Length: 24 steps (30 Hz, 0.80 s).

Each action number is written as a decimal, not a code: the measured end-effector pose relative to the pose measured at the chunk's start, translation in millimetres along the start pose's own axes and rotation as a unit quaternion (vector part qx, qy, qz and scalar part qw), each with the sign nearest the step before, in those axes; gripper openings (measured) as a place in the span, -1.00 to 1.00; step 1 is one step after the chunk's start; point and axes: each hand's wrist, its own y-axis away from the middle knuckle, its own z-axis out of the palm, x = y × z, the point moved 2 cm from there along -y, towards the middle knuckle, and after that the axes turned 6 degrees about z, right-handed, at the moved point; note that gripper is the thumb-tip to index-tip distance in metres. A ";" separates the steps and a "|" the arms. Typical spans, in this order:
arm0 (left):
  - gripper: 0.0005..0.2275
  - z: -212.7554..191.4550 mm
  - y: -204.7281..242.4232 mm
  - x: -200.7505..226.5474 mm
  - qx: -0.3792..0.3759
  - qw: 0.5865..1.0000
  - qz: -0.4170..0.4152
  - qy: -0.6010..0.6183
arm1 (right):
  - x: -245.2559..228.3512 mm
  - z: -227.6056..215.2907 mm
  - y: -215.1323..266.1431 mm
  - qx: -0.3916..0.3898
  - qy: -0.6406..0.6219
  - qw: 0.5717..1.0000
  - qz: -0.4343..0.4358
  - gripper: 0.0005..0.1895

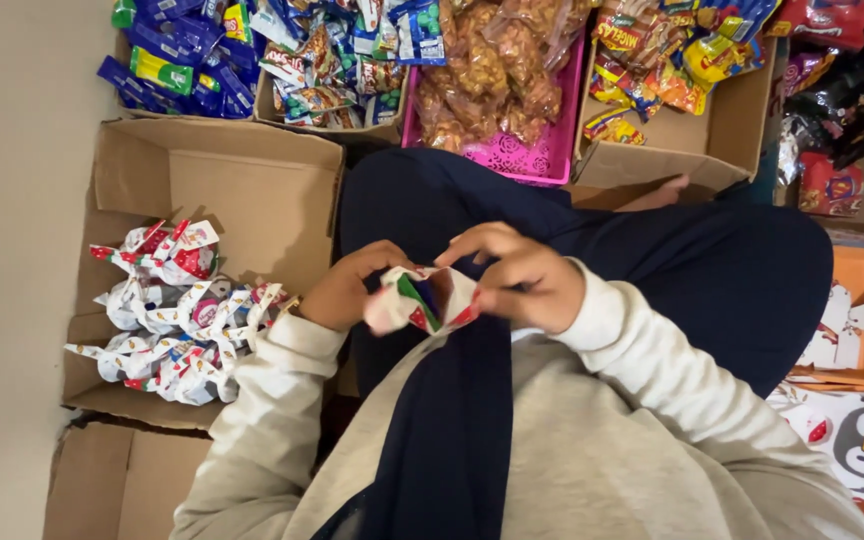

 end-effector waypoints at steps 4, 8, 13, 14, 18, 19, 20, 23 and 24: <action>-0.81 16.6 -4.7 -5.5 0.048 0.997 0.035 0.052 | 46.3 -11.4 28.3 0.173 -0.163 0.969 0.064 -0.61; -0.87 34.2 -4.3 -1.8 0.148 0.988 -0.002 0.040 | 73.9 -23.4 44.0 0.257 -0.322 0.901 0.139 -0.34; -0.75 61.5 -12.2 18.7 0.258 0.959 -0.114 0.007 | 74.3 1.7 46.7 0.202 -0.173 0.951 0.156 -0.21; -0.71 64.1 -13.4 17.2 0.249 0.963 -0.108 0.008 | 73.5 4.9 45.4 0.199 -0.098 0.963 0.153 -0.39; -0.65 61.0 -9.8 16.6 0.208 0.971 -0.115 -0.002 | 69.9 12.2 38.1 0.219 -0.003 0.968 0.124 -0.91; -0.65 63.1 -10.4 19.6 0.206 0.972 -0.114 -0.002 | 67.8 12.0 37.2 0.222 -0.002 0.967 0.122 -0.91; -0.64 64.6 -10.8 22.5 0.210 0.971 -0.112 -0.001 | 65.9 11.9 36.3 0.224 -0.018 0.968 0.116 -0.90; -0.60 68.6 -6.0 14.7 0.228 0.967 -0.117 -0.003 | 54.6 10.1 32.0 0.207 0.003 0.974 0.094 -0.73; -0.57 69.5 -3.0 9.4 0.241 0.963 -0.122 -0.007 | 49.6 10.0 30.3 0.187 0.040 0.978 0.077 -0.56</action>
